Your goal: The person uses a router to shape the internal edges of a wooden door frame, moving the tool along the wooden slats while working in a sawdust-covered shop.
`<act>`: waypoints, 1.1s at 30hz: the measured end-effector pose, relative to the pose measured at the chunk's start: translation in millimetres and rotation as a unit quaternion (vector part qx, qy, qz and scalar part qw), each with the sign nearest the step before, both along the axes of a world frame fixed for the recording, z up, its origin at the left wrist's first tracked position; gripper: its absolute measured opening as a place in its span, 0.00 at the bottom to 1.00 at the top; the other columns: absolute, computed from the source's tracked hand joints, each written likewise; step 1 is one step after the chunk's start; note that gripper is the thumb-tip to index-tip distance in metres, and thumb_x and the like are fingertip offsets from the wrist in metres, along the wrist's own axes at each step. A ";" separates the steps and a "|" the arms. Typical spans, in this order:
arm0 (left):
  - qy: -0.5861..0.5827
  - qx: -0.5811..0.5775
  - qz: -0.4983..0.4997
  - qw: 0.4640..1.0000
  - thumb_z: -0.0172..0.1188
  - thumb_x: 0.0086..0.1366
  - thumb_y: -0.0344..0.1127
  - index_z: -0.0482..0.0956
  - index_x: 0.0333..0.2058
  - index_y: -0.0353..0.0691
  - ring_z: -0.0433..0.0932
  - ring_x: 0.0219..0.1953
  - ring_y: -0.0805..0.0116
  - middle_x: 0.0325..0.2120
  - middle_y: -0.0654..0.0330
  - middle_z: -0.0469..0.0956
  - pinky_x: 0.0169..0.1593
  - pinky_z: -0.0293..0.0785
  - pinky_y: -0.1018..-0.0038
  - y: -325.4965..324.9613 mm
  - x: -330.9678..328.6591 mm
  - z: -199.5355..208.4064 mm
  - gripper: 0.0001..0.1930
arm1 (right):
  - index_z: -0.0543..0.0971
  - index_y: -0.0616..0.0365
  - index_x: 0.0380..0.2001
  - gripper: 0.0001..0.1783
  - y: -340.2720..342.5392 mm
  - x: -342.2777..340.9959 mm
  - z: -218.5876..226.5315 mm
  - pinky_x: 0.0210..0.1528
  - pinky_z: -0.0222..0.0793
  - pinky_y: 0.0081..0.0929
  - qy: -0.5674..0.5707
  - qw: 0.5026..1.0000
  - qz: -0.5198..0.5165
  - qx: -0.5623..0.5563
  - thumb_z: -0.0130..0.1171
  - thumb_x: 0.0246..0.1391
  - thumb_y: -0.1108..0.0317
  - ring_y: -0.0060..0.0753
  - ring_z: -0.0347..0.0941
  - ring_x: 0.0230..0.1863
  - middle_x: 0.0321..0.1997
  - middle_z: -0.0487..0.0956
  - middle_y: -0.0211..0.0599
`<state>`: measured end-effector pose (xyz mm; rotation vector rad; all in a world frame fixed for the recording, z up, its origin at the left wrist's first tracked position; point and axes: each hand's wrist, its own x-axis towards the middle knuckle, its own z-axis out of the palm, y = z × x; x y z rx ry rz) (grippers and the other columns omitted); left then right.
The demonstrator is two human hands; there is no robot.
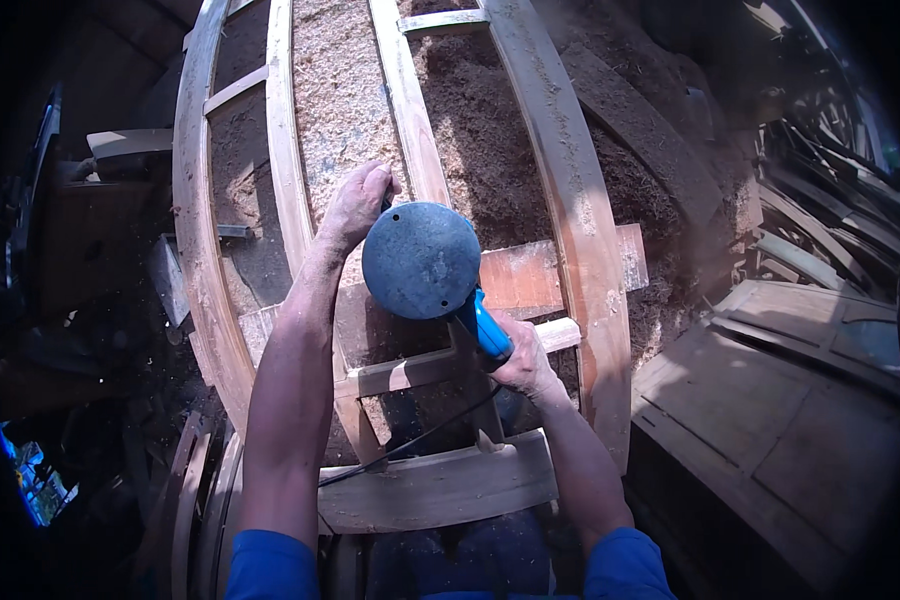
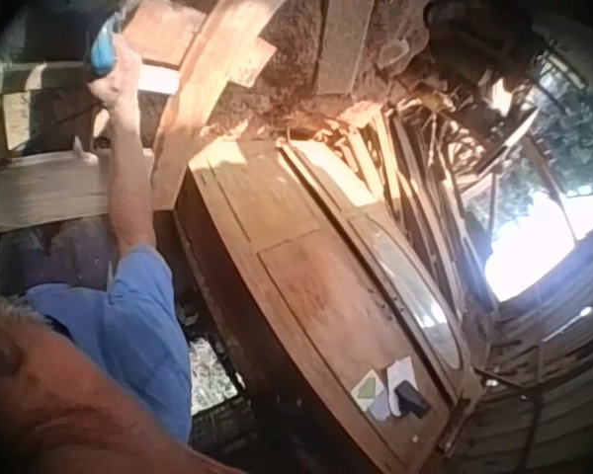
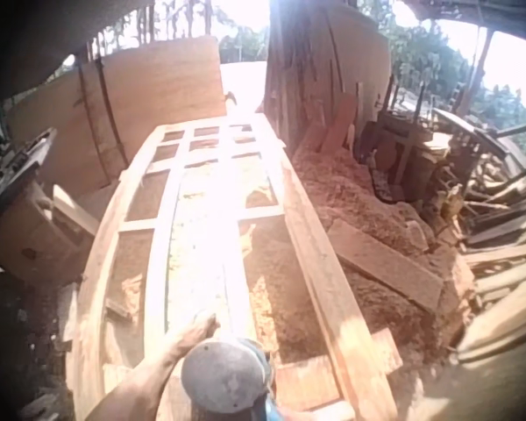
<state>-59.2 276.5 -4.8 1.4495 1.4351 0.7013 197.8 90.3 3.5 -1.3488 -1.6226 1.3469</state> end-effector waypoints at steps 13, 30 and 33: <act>0.002 -0.017 -0.001 1.000 0.42 0.69 0.44 0.75 0.26 0.35 0.71 0.26 0.67 0.21 0.57 0.72 0.34 0.68 0.69 -16.1 4.0 -1.3 0.20 | 0.75 0.55 0.46 0.22 -19.5 7.8 -5.4 0.38 0.74 0.39 -0.015 0.999 0.018 -0.033 0.62 0.45 0.65 0.54 0.79 0.36 0.33 0.80 0.46; 0.023 -0.021 0.002 1.000 0.42 0.69 0.44 0.75 0.27 0.35 0.72 0.26 0.67 0.21 0.58 0.72 0.34 0.68 0.70 -49.2 12.8 3.0 0.20 | 0.76 0.59 0.45 0.24 -52.5 15.3 -5.8 0.36 0.72 0.33 0.028 0.997 0.028 -0.059 0.63 0.40 0.69 0.41 0.78 0.31 0.32 0.79 0.42; 0.017 -0.034 0.006 0.999 0.42 0.69 0.44 0.76 0.27 0.35 0.72 0.26 0.68 0.21 0.58 0.72 0.34 0.68 0.70 -53.5 15.7 4.1 0.20 | 0.77 0.59 0.43 0.24 -57.2 14.5 -5.2 0.35 0.73 0.32 0.005 1.000 0.024 -0.011 0.64 0.37 0.71 0.41 0.78 0.31 0.31 0.79 0.41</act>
